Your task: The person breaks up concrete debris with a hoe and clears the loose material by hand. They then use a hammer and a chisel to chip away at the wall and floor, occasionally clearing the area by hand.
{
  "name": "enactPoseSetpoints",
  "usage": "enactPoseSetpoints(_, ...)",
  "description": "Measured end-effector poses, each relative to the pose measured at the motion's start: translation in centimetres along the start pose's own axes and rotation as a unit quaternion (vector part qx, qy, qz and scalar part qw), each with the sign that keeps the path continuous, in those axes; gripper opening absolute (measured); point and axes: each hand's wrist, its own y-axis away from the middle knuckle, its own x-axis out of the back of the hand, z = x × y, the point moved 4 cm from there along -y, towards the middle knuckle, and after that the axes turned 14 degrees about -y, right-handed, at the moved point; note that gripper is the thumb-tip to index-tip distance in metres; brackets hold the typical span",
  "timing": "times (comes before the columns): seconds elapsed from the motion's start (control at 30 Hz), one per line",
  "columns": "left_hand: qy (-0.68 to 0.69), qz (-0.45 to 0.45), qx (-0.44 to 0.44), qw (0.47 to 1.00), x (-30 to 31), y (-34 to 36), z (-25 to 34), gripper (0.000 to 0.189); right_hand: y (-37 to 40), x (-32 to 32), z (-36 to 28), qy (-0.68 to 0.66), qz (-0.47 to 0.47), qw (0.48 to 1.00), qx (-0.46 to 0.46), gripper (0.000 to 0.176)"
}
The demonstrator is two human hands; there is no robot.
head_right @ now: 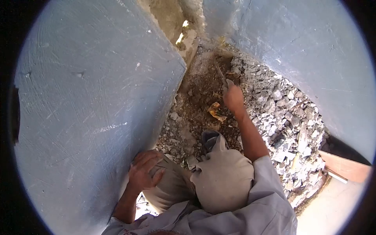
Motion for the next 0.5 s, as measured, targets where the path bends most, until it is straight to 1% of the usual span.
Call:
enactPoseSetpoints(0.07, 0.012, 0.007, -0.005, 1.000, 0.2, -0.4, 0.1, 0.040, 1.3, 3.4, -5.4, -0.052, 0.091, 0.994, 0.030, 0.044)
enactPoseSetpoints(0.1, 0.017, 0.008, -0.006, 1.000, 0.3, -0.3, 0.2, 0.040, 1.8, 4.0, -6.4, -0.079, 0.133, 0.987, 0.042, 0.046)
enactPoseSetpoints(0.2, 0.003, 0.003, -0.011, 1.000, -0.1, -0.2, 0.1, 0.040, 0.8, 2.3, -3.2, -0.044, 0.213, 0.973, 0.072, 0.037)
enactPoseSetpoints(0.23, -0.001, 0.004, -0.018, 1.000, 0.0, -0.1, 0.1, 0.039, 0.4, 0.5, -0.6, -0.069, 0.174, 0.982, -0.028, 0.032)
enactPoseSetpoints(0.27, -0.007, 0.006, -0.023, 1.000, 0.0, 0.0, 0.2, 0.038, -0.7, -2.1, 4.4, 0.000, 0.084, 0.995, -0.062, 0.030)
enactPoseSetpoints(0.3, -0.013, 0.010, -0.029, 0.999, 0.1, -0.1, 0.2, 0.038, -1.7, -4.8, 9.4, 0.075, -0.014, 0.994, -0.081, 0.029)
enactPoseSetpoints(0.33, -0.018, 0.012, -0.029, 0.999, 0.1, 0.0, 0.2, 0.038, -2.5, -7.4, 14.2, 0.141, -0.110, 0.980, -0.085, 0.027)
enactPoseSetpoints(0.37, -0.023, 0.011, -0.030, 0.999, 0.1, 0.1, 0.1, 0.038, -1.7, -5.1, 9.6, 0.108, -0.112, 0.980, -0.121, 0.027)
enactPoseSetpoints(0.43, -0.014, 0.003, -0.018, 1.000, -0.1, 0.4, 0.2, 0.038, -0.6, -0.8, 2.2, 0.046, -0.028, 0.996, -0.075, 0.028)
enactPoseSetpoints(0.5, 0.005, -0.001, -0.008, 1.000, 0.1, -0.3, 0.2, 0.040, 0.4, 1.2, -2.3, -0.004, 0.050, 0.999, -0.019, 0.031)
